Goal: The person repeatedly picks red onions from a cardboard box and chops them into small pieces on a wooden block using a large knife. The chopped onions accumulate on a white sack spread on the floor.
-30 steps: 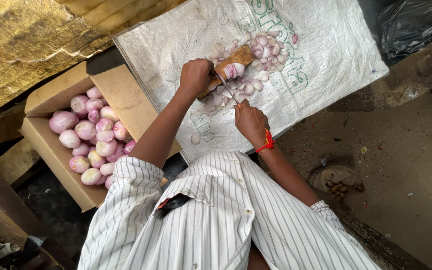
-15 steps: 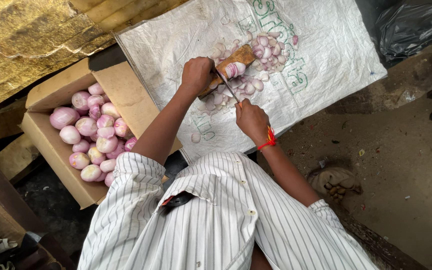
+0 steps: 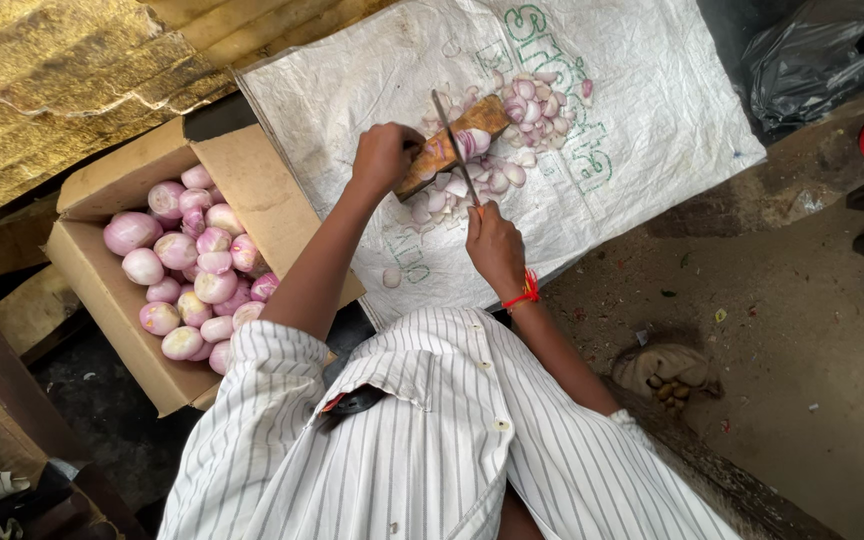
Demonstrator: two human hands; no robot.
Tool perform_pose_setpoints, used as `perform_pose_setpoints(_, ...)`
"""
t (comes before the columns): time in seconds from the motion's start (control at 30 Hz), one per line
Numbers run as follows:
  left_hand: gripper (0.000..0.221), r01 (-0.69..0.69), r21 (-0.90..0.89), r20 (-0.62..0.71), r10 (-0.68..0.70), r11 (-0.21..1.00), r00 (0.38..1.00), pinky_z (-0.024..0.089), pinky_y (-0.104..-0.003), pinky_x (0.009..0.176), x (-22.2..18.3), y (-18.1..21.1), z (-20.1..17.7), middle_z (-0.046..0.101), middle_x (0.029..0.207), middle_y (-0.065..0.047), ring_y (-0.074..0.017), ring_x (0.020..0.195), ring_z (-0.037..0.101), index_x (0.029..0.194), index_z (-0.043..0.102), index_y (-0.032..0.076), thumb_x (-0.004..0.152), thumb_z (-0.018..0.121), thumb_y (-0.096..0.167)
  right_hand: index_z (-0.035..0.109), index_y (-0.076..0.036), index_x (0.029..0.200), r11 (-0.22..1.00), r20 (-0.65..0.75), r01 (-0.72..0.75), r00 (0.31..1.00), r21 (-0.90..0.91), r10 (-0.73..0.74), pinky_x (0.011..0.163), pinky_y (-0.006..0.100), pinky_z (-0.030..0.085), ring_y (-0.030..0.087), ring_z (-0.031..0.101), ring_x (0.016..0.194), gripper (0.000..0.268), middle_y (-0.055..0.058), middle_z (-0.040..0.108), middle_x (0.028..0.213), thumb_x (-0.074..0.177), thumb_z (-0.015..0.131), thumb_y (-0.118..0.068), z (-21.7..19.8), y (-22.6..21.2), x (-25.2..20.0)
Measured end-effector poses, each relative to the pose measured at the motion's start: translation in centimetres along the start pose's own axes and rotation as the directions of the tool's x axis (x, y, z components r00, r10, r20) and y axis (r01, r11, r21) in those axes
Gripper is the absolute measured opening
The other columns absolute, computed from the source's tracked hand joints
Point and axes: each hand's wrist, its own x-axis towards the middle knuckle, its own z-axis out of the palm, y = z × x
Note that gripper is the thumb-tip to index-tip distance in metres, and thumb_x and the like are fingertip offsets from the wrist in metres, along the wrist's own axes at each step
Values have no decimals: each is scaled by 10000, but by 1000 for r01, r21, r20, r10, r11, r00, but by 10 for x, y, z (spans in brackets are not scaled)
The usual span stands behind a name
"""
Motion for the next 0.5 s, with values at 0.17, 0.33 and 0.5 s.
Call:
perform_pose_setpoints(0.17, 315, 5, -310, -150, -54, 951, 987, 592, -396, 904, -49, 10, -15, 736, 1157, -182, -337, 1057, 738, 1228, 667, 44, 916, 640, 11, 570, -8, 1004, 999, 53, 17, 998, -50, -14, 529, 553, 521, 456, 681, 618, 304, 230, 662, 640, 1055, 553, -307, -8, -12, -14)
perform_pose_setpoints(0.33, 395, -2, -118, -311, -35, 993, 950, 521, -447, 977, -121, 33, -54, 691, 1255, -218, -406, 1156, 656, 1286, 637, 45, 895, 688, 27, 569, -22, 990, 990, 235, 134, 965, -44, -120, 543, 561, 521, 452, 690, 633, 306, 227, 672, 648, 1040, 581, -324, 8, -8, -21)
perform_pose_setpoints(0.5, 263, -3, -42, -220, -6, 999, 975, 524, -433, 985, -183, 59, -98, 706, 1273, -170, -364, 1165, 663, 1181, 698, 68, 922, 686, 27, 578, -25, 1031, 990, 181, 79, 982, -118, -57, 547, 557, 529, 458, 694, 622, 287, 233, 670, 650, 1062, 536, -307, 18, 22, 4)
